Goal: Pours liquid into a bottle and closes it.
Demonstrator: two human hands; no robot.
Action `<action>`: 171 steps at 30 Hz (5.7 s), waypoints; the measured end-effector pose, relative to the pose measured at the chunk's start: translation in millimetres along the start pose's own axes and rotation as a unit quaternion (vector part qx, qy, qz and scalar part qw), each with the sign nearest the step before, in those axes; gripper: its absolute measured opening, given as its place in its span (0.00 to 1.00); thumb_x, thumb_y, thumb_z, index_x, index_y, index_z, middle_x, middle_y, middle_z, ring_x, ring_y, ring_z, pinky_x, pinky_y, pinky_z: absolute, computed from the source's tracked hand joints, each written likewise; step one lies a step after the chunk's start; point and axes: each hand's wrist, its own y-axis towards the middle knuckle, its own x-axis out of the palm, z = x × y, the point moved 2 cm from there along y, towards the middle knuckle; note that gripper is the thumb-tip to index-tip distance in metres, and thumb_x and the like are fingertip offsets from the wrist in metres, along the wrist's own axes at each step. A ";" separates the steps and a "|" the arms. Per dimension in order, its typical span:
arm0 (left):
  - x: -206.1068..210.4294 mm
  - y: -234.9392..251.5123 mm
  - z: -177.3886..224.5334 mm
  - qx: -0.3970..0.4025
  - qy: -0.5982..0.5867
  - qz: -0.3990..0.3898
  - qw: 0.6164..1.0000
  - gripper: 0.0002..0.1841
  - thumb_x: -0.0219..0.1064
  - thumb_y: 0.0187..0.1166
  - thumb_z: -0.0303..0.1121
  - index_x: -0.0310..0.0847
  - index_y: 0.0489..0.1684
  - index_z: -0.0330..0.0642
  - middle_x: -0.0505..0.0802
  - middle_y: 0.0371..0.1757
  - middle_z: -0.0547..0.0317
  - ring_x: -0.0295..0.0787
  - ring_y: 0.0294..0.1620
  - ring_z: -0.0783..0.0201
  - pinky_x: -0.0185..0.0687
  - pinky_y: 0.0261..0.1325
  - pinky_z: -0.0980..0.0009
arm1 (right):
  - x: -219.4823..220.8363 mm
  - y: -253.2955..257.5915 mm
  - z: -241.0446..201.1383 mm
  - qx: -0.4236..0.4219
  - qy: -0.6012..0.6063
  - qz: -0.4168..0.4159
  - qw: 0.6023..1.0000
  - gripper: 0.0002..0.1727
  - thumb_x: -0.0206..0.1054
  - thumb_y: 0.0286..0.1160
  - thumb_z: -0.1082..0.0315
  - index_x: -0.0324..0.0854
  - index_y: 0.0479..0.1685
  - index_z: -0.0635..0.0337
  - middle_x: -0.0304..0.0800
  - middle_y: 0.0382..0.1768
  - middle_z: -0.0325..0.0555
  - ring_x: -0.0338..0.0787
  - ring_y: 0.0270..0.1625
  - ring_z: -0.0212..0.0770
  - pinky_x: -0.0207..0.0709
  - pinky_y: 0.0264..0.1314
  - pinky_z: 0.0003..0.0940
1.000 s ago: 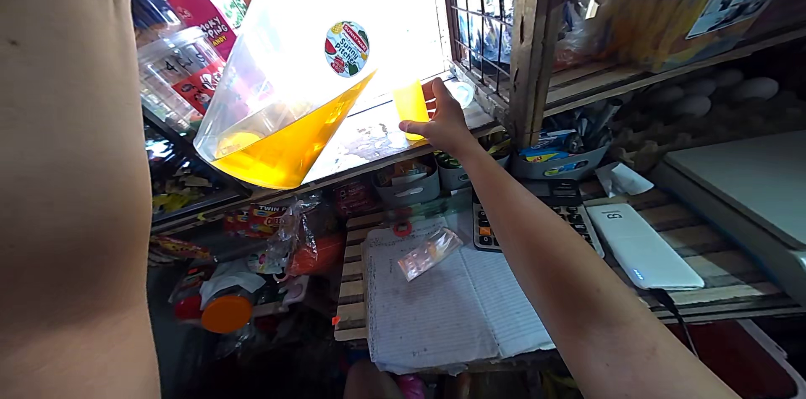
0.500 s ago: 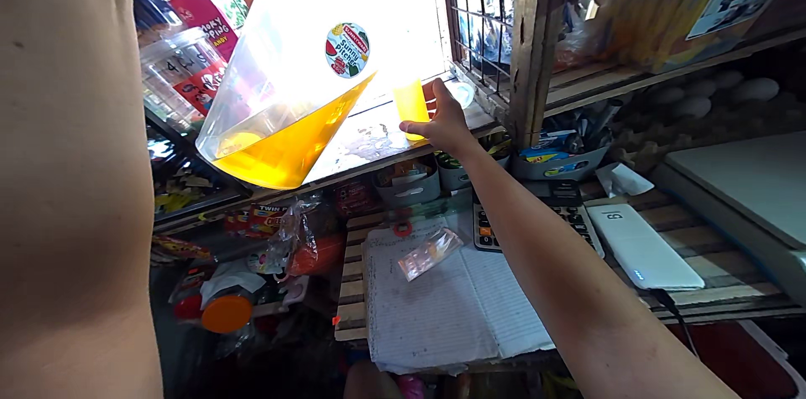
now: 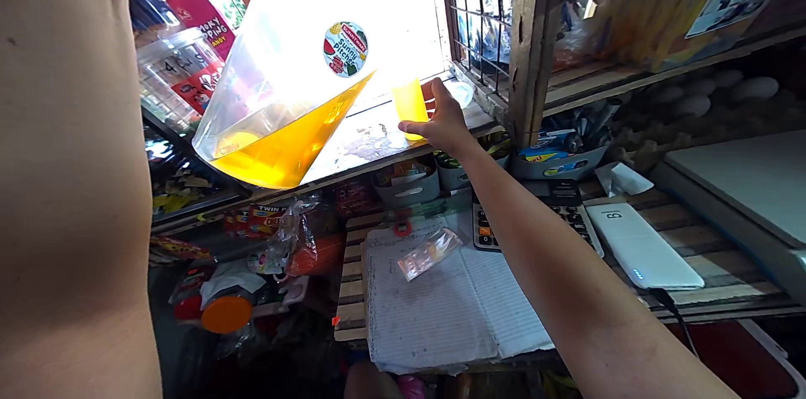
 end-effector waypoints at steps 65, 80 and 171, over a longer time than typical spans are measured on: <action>0.6 3.0 -2.6 0.042 -0.026 -0.066 0.997 0.23 0.35 0.79 0.20 0.84 0.41 0.36 0.79 0.16 0.66 0.67 0.08 0.85 0.62 0.11 0.94 | -0.8 -0.4 -1.7 -0.001 0.007 -0.001 1.000 0.39 0.88 0.50 0.67 0.72 0.65 0.63 0.81 0.63 0.59 0.88 0.61 0.49 0.85 0.62 0.48; 4.0 0.8 0.2 -0.016 -0.061 -0.034 0.997 0.24 0.35 0.83 0.19 0.84 0.39 0.35 0.79 0.15 0.67 0.65 0.07 0.86 0.59 0.10 0.93 | -0.6 0.2 -1.0 -0.001 0.000 -0.002 1.000 0.40 0.88 0.51 0.66 0.72 0.67 0.63 0.80 0.65 0.59 0.88 0.63 0.50 0.84 0.64 0.49; 263.3 -33.3 89.0 -0.020 -0.006 -0.021 1.000 0.21 0.71 0.80 0.41 0.76 0.66 0.40 0.90 0.51 0.49 0.89 0.46 0.62 0.85 0.54 0.62 | -85.9 -222.3 -56.8 0.132 -0.020 -0.006 0.991 0.34 0.87 0.46 0.51 0.86 0.57 0.54 0.96 0.45 0.40 0.96 0.45 0.33 0.92 0.48 0.33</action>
